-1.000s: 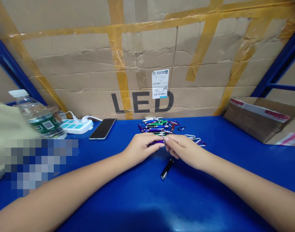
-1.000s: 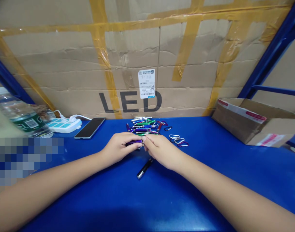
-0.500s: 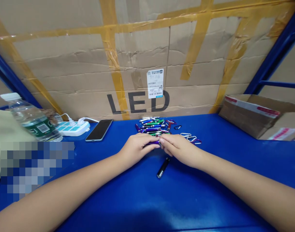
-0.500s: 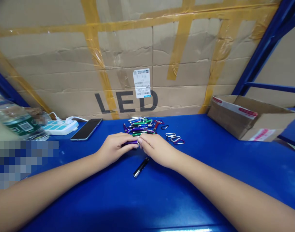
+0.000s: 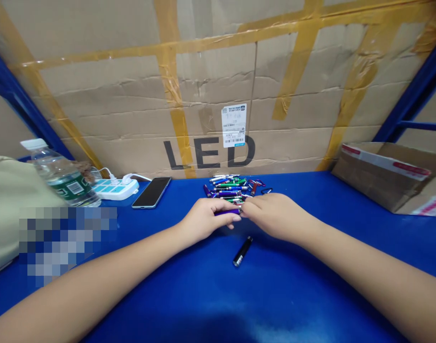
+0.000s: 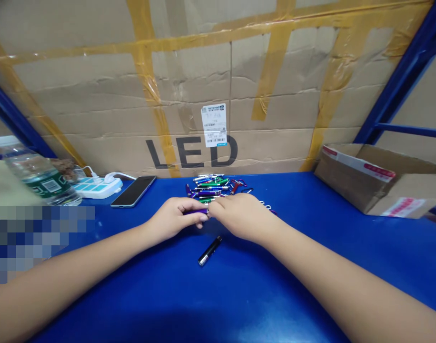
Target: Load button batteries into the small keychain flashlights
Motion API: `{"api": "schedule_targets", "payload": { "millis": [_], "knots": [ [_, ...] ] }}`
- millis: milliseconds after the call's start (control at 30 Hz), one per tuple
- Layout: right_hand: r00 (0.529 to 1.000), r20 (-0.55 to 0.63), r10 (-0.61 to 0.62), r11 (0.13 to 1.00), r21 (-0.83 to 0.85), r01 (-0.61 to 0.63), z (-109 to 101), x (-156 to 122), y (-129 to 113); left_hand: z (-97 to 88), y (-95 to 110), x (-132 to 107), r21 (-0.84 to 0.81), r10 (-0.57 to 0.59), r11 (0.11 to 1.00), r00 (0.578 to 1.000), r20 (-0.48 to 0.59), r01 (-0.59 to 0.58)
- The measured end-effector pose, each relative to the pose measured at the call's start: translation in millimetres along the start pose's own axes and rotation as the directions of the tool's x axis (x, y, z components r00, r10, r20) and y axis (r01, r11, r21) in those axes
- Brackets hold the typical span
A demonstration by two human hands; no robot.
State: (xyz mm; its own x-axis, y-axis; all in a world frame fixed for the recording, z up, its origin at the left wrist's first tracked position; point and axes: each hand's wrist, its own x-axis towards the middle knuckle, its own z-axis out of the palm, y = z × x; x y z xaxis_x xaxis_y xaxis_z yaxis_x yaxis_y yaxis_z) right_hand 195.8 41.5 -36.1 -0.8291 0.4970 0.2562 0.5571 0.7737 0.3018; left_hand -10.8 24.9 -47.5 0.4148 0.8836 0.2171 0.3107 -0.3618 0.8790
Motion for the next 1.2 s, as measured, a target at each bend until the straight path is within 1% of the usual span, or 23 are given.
{"api": "schedule_targets", "payload": {
  "millis": [67, 200, 267, 333, 400, 433, 467, 500, 533, 567, 633, 667, 733, 833, 900, 933, 1000, 1067, 1200],
  "knots": [
    [0.999, -0.013, -0.045, 0.999, -0.018, 0.045, 2.5, -1.2, 2.1, 0.9, -1.9, -1.3, 0.029, 0.007, 1.000, 1.000, 0.008, -0.008],
    [0.996, -0.011, -0.089, 0.996, 0.002, 0.089, 6.9, -1.9, 3.9, 1.5, -4.7, -2.8, 0.190, 0.146, 0.971, 0.989, 0.027, -0.149],
    [0.996, 0.005, -0.087, 0.996, -0.009, 0.087, 5.4, -1.5, 5.8, 1.8, -2.7, -1.3, 0.261, 0.194, 0.945, 0.980, 0.040, -0.198],
    [0.997, -0.002, -0.083, 0.995, -0.051, 0.083, 2.4, -1.4, 9.3, -0.7, 0.5, 3.1, 0.305, 0.203, 0.928, 0.977, 0.072, -0.215],
    [0.996, -0.035, -0.087, 0.991, -0.102, 0.084, -0.1, -2.5, 14.4, -10.1, 1.6, 9.9, 0.368, 0.182, 0.906, 0.977, 0.107, -0.209],
    [0.994, -0.050, -0.093, 0.989, -0.120, 0.086, -0.7, -3.4, 17.3, -18.5, 0.5, 13.6, 0.444, 0.160, 0.877, 0.983, 0.091, -0.184],
    [0.993, -0.060, -0.100, 0.987, -0.133, 0.091, -0.9, -4.6, 20.3, -29.5, -1.9, 17.0, 0.553, 0.124, 0.824, 0.992, 0.037, -0.124],
    [0.993, -0.062, -0.104, 0.986, -0.139, 0.094, -0.8, -5.7, 23.2, -42.7, -5.7, 19.5, 0.682, 0.051, 0.731, 0.997, -0.059, 0.003],
    [0.992, -0.058, -0.108, 0.985, -0.143, 0.099, -0.4, -6.8, 25.8, -57.5, -10.7, 21.0, 0.787, -0.038, 0.587, 0.978, -0.204, 0.187],
    [0.993, -0.049, -0.109, 0.984, -0.149, 0.101, 0.2, -7.7, 28.0, -73.0, -16.5, 21.1, 0.802, -0.074, 0.514, 0.947, -0.312, 0.305],
    [0.993, -0.027, -0.111, 0.982, -0.156, 0.106, 1.7, -8.8, 30.8, -102.4, -29.1, 17.9, 0.774, -0.113, 0.411, 0.870, -0.481, 0.481],
    [0.994, -0.016, -0.111, 0.982, -0.153, 0.107, 2.5, -8.9, 31.4, -114.6, -35.2, 15.2, 0.750, -0.137, 0.367, 0.829, -0.542, 0.551],
    [0.993, 0.005, -0.119, 0.983, -0.139, 0.118, 4.4, -8.5, 31.3, -132.4, -45.8, 9.8, 0.697, -0.194, 0.301, 0.757, -0.624, 0.651],
    [0.994, 0.030, -0.105, 0.986, -0.128, 0.108, 7.0, -7.4, 29.8, -144.5, -56.8, 7.0, 0.616, -0.289, 0.264, 0.670, -0.684, 0.742],
    [0.995, 0.046, -0.083, 0.987, -0.131, 0.088, 8.2, -7.0, 29.1, -147.2, -61.0, 8.9, 0.574, -0.331, 0.263, 0.631, -0.702, 0.776],
    [0.996, 0.052, -0.075, 0.988, -0.129, 0.081, 8.6, -6.8, 28.9, -147.8, -62.5, 10.4, 0.560, -0.339, 0.268, 0.621, -0.707, 0.784],
    [0.996, 0.058, -0.060, 0.991, -0.113, 0.067, 9.0, -6.7, 28.8, -148.4, -64.8, 13.0, 0.547, -0.332, 0.290, 0.618, -0.713, 0.786],
    [0.998, 0.048, -0.045, 0.995, -0.088, 0.049, 8.7, -6.6, 28.2, -148.7, -66.7, 14.1, 0.546, -0.312, 0.320, 0.630, -0.711, 0.774],
    [1.000, -0.019, -0.011, 1.000, -0.029, 0.010, 4.2, -4.8, 21.2, -152.0, -69.2, 11.7, 0.528, -0.291, 0.396, 0.648, -0.704, 0.751]
  ]
}}
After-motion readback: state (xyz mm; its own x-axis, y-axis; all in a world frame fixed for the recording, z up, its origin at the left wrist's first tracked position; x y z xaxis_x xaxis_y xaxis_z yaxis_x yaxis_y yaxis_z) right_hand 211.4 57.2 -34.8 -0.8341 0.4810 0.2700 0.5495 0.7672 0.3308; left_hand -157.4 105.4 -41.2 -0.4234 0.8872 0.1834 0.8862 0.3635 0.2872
